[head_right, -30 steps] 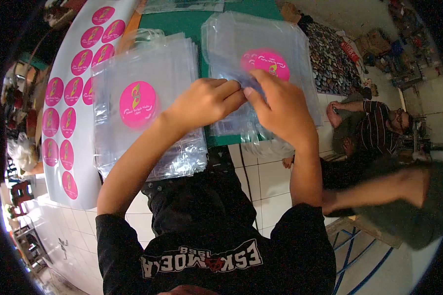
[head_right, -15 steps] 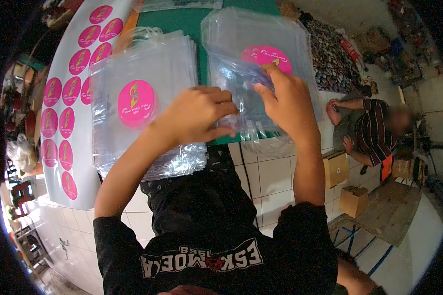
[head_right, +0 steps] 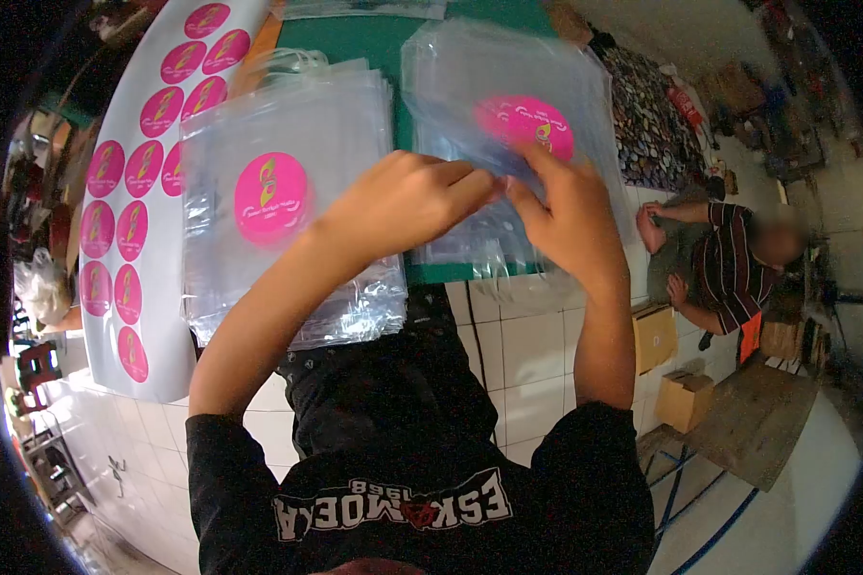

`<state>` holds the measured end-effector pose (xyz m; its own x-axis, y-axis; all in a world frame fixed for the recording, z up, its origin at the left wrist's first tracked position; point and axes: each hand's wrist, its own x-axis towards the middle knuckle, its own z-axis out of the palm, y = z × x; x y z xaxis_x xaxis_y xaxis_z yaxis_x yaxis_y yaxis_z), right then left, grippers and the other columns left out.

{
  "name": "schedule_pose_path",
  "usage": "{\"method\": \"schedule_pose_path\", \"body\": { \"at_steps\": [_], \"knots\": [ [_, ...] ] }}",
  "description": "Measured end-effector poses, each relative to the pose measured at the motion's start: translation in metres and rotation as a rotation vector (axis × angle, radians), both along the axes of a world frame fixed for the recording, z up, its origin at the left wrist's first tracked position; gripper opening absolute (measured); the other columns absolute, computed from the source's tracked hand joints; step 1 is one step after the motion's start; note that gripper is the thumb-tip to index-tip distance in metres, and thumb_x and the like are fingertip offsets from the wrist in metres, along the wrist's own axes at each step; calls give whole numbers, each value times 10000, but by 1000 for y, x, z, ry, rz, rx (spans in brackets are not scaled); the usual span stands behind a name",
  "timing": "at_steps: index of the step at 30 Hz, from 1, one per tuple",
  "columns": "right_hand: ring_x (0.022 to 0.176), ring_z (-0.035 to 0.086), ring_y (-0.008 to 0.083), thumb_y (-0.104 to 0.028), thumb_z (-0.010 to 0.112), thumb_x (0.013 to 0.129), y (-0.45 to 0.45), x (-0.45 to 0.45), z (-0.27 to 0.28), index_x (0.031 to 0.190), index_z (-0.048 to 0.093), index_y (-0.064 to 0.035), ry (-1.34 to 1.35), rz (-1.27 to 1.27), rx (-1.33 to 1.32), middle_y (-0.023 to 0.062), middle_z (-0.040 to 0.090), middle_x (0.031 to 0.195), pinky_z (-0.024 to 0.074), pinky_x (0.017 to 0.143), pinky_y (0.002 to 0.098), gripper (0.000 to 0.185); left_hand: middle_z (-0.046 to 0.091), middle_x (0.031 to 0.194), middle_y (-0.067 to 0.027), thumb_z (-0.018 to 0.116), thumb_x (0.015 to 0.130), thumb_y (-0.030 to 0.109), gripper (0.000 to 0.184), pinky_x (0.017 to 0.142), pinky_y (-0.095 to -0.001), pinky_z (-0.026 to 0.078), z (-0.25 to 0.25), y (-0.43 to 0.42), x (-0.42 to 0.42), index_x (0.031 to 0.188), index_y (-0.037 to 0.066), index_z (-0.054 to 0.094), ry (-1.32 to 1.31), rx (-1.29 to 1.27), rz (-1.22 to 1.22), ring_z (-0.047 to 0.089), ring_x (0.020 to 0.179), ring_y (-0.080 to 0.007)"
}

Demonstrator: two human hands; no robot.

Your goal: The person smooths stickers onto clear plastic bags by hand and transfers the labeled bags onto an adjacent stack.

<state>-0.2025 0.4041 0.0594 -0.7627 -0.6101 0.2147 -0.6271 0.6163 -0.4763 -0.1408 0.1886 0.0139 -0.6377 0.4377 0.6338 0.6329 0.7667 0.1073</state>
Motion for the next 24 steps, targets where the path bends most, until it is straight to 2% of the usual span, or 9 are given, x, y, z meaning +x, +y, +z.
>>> {"method": "schedule_pose_path", "body": {
  "at_steps": [4,7,10,12,16,18,19,21,24],
  "knots": [
    [835,700,445,-232,761,934,10,-3,-6,1271,670,-4,-138,88,-122,242,712,914,525,744,482,417,677,770,-70,697,903,184,156,572,-406,588,6,7,-9,1004,65,703,-26,-76,24,739,681,-270],
    [919,706,453,-273,760,947,6,7,-6,1318,643,-17,136,295,-198,242,718,1003,543,778,482,466,667,736,-53,701,869,178,165,564,-400,588,8,7,-13,998,75,703,29,13,-17,740,673,-264],
    [951,712,461,-268,763,951,-1,22,-2,1346,619,-26,227,132,19,243,717,1066,560,795,480,485,672,766,-57,702,853,177,168,566,-390,592,10,9,-13,994,87,696,37,-39,10,741,676,-257],
    [904,722,451,-237,766,954,1,18,-9,1321,627,-12,145,6,68,239,722,1025,558,748,479,452,679,814,-64,721,864,173,163,559,-380,584,11,7,-10,997,85,686,65,77,-9,728,671,-262],
    [799,732,426,-208,768,954,8,4,-9,1283,652,-7,86,-33,-45,236,729,944,549,674,454,403,677,861,-69,740,891,189,174,579,-399,578,6,-3,12,1009,77,677,78,264,-2,714,685,-292],
    [706,731,388,-215,763,960,9,-2,-10,1218,679,8,23,-10,-161,236,728,868,535,621,429,351,678,891,-80,780,888,197,185,658,-431,581,5,-14,23,988,71,687,-271,160,-74,714,763,-323],
    [706,731,388,-215,763,960,10,-2,-10,1218,679,8,22,-11,-161,236,728,868,535,621,429,351,678,891,-80,780,888,197,185,658,-431,581,-1,-16,25,988,71,687,-272,160,-75,714,763,-323],
    [674,732,361,-224,769,957,8,-4,-9,1180,692,23,26,7,-150,240,728,851,532,608,410,342,686,934,-88,838,838,218,238,757,-457,579,-12,-16,28,968,69,705,-554,-47,-86,725,861,-329],
    [708,745,355,-230,776,951,9,-7,-11,1180,691,37,26,40,-145,244,729,870,538,623,400,362,695,968,-101,896,759,221,304,807,-471,575,-13,-14,28,944,62,714,-610,-64,-87,725,913,-338]
  ]
}}
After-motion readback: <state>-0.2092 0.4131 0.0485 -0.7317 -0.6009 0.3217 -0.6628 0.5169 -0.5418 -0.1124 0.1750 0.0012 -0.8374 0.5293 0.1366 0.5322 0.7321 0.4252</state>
